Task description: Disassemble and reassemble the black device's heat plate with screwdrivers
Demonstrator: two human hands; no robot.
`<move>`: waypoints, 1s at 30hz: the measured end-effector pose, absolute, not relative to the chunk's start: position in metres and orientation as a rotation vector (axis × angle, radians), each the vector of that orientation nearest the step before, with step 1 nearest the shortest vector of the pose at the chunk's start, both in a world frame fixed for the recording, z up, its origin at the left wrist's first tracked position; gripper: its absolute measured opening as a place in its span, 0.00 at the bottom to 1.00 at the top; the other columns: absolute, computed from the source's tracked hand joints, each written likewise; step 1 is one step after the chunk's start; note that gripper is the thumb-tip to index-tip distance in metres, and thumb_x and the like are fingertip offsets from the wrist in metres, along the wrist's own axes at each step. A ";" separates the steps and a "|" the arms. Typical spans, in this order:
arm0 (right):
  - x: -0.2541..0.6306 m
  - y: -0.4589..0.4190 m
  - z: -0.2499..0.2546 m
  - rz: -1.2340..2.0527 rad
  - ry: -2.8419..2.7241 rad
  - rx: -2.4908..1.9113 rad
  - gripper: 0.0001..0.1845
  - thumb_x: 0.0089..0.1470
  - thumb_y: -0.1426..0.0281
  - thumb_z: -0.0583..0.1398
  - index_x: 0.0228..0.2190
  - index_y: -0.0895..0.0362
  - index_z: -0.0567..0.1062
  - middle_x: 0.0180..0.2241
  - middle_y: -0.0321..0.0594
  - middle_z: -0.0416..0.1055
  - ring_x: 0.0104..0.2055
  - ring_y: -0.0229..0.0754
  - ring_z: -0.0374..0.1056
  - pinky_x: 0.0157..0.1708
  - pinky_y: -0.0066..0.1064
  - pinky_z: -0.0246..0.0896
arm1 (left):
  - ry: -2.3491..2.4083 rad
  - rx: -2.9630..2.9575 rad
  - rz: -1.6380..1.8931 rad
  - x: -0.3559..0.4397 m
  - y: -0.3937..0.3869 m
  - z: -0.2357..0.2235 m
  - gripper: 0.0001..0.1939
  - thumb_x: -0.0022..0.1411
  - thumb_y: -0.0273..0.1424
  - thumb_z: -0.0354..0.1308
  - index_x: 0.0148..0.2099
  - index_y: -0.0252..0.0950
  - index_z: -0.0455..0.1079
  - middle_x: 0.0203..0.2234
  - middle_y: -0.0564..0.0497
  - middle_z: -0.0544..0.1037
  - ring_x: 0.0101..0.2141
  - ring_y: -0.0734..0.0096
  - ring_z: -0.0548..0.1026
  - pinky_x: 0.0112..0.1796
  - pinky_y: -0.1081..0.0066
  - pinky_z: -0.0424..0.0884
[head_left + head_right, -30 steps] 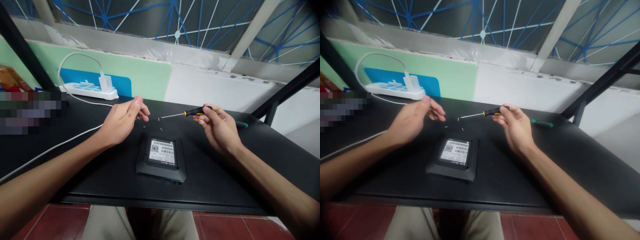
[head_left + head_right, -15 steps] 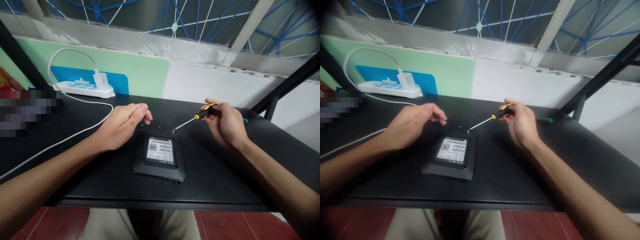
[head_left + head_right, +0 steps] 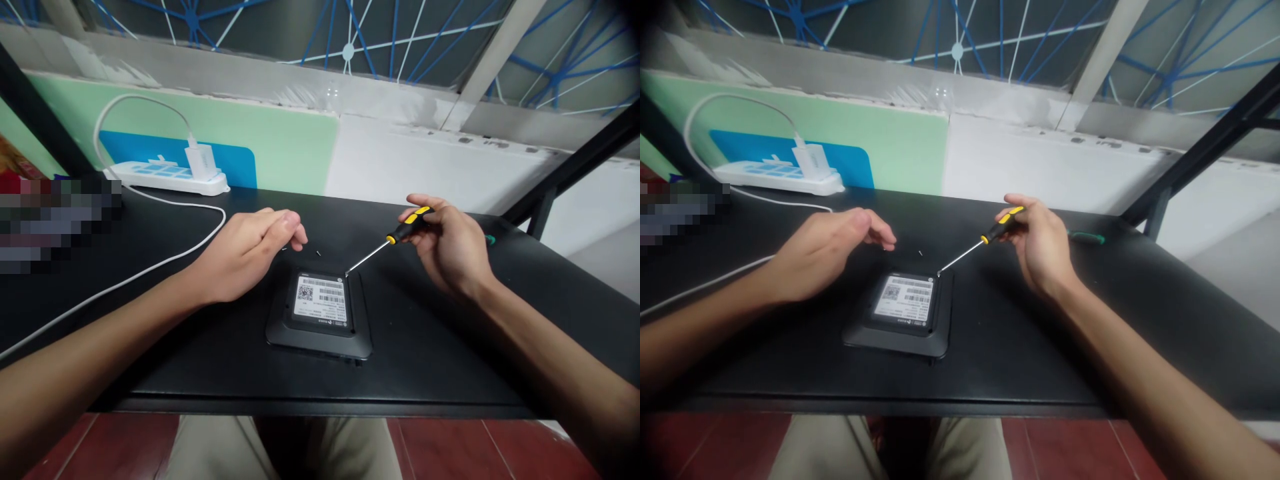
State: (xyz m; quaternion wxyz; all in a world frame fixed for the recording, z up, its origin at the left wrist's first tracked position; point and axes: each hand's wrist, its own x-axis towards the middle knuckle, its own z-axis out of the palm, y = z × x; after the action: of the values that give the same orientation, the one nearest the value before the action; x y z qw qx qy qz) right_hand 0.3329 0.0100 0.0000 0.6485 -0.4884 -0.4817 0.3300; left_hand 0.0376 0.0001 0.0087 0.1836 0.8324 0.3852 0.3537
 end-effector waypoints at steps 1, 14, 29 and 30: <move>0.332 0.010 0.000 0.752 -1.086 -1.108 0.12 0.50 0.72 0.58 0.35 0.50 0.79 0.31 0.40 0.75 0.31 0.43 0.68 0.35 0.40 0.69 | 1.079 2.349 0.997 0.037 0.000 0.008 0.26 0.78 0.46 0.39 0.40 0.43 0.76 0.35 0.52 0.84 0.39 0.61 0.81 0.46 0.62 0.72; 0.327 -0.005 0.012 0.536 -1.241 -1.028 0.19 0.46 0.77 0.55 0.40 0.54 0.76 0.30 0.38 0.75 0.32 0.40 0.68 0.31 0.35 0.64 | 0.932 2.612 0.799 0.037 -0.001 0.009 0.25 0.78 0.41 0.38 0.41 0.40 0.75 0.38 0.51 0.82 0.40 0.63 0.78 0.44 0.65 0.71; 0.337 -0.001 0.007 0.118 -1.418 -0.765 0.23 0.44 0.78 0.53 0.43 0.54 0.74 0.28 0.35 0.73 0.28 0.39 0.66 0.27 0.34 0.64 | 0.825 2.684 0.758 0.036 0.001 0.006 0.25 0.80 0.39 0.38 0.44 0.36 0.75 0.39 0.50 0.81 0.42 0.65 0.78 0.44 0.68 0.69; 0.338 0.000 0.007 0.102 -1.407 -0.762 0.23 0.45 0.78 0.53 0.43 0.53 0.74 0.28 0.35 0.73 0.29 0.39 0.67 0.27 0.33 0.65 | 0.826 2.684 0.759 0.036 0.001 0.006 0.25 0.80 0.39 0.38 0.44 0.36 0.75 0.39 0.50 0.81 0.42 0.65 0.78 0.44 0.68 0.69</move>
State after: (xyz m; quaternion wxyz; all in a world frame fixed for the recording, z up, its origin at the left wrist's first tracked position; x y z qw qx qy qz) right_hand 0.3380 -0.0001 0.0069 0.6954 -0.3414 -0.6307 0.0459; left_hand 0.0364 0.0007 0.0061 0.1162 0.9164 0.2819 0.2592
